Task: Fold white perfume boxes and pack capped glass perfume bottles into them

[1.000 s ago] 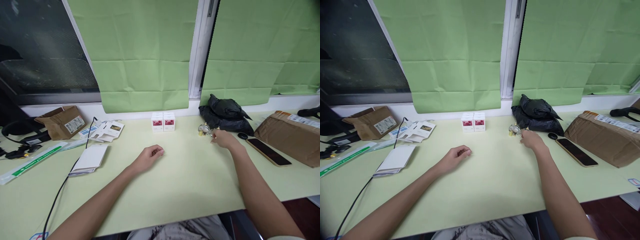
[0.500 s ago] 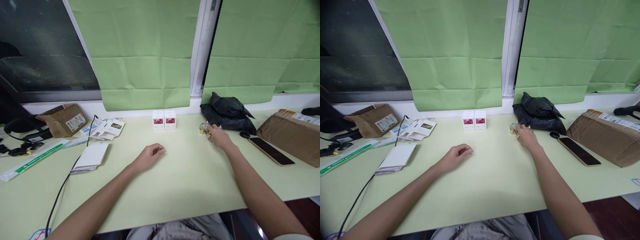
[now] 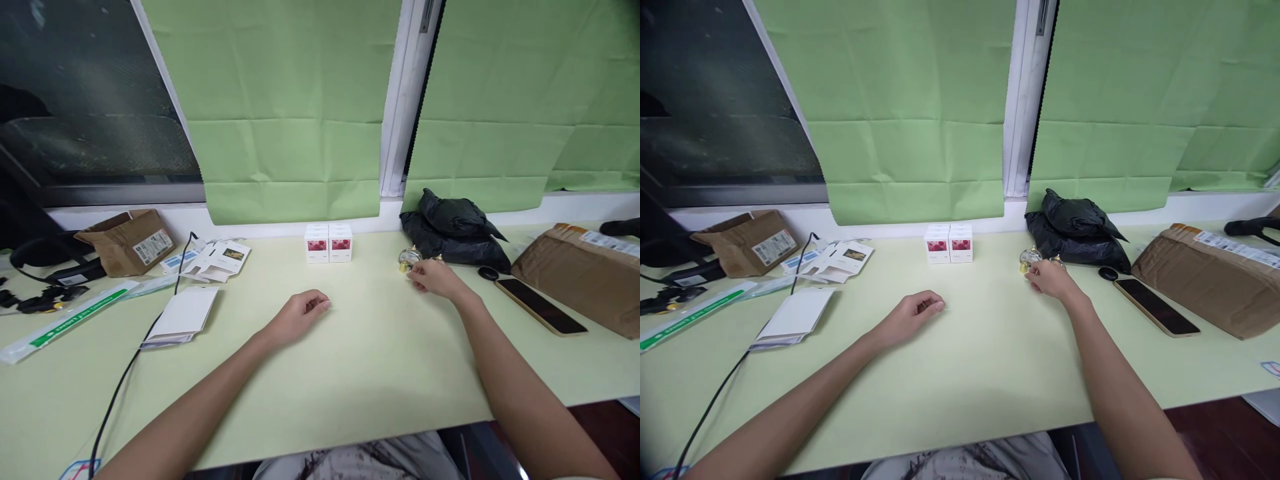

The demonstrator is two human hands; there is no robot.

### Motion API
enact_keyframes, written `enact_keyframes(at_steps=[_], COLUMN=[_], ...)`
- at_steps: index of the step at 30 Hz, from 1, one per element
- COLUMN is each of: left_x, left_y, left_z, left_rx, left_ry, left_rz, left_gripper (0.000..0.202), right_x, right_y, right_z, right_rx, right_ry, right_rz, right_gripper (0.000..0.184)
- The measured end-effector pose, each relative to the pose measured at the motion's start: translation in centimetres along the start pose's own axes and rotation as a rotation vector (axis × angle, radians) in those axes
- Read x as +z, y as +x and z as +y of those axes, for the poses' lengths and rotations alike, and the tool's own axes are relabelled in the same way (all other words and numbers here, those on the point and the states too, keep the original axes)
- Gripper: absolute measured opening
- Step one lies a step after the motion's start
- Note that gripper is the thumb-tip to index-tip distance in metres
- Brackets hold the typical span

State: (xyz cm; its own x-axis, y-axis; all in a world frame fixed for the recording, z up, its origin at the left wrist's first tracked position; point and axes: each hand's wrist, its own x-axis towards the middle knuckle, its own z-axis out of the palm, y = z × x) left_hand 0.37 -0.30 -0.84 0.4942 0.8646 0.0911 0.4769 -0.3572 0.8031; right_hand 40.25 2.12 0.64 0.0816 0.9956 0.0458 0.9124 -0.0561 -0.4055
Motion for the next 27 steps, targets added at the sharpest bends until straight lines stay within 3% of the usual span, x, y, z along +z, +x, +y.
enact_keyframes(at_steps=[4,11,14,16,19,21,24,27], left_x=[0.0,0.2,0.2,0.0,-0.6,-1.1,-1.7,-1.6], left_y=[0.0,0.0,0.2,0.7,2.6,4.4,7.7,10.8], left_z=[-0.1,-0.2,-0.7,-1.4,-3.3,-4.6,-5.9,-6.1], left_rx=[0.003,0.009,0.029,0.064,0.056,-0.055,-0.113,-0.085], left_ry=[0.003,-0.008,-0.017,-0.017,-0.042,-0.074,-0.065,-0.067], left_rz=[0.002,0.006,0.041,0.143,0.365,0.479,0.523,0.560], left_gripper=[0.039,0.038,0.039,0.039,0.034,0.036,0.053,0.067], right_x=[-0.5,-0.1,0.9,2.3,5.4,7.4,9.2,9.6], right_y=[0.1,0.5,0.6,0.8,1.1,1.3,1.4,1.3], right_z=[0.5,1.5,0.4,-0.9,-3.1,-4.2,-4.6,-4.3], right_rx=[-0.005,0.037,0.013,-0.096,-0.350,-0.430,-0.490,-0.504], right_ry=[-0.143,-0.301,-0.269,-0.151,0.209,0.341,0.333,0.309], right_rz=[0.001,0.078,0.148,0.216,0.193,0.153,0.131,0.132], right_gripper=[0.036,0.031,0.033,0.028,0.023,0.027,0.028,0.030])
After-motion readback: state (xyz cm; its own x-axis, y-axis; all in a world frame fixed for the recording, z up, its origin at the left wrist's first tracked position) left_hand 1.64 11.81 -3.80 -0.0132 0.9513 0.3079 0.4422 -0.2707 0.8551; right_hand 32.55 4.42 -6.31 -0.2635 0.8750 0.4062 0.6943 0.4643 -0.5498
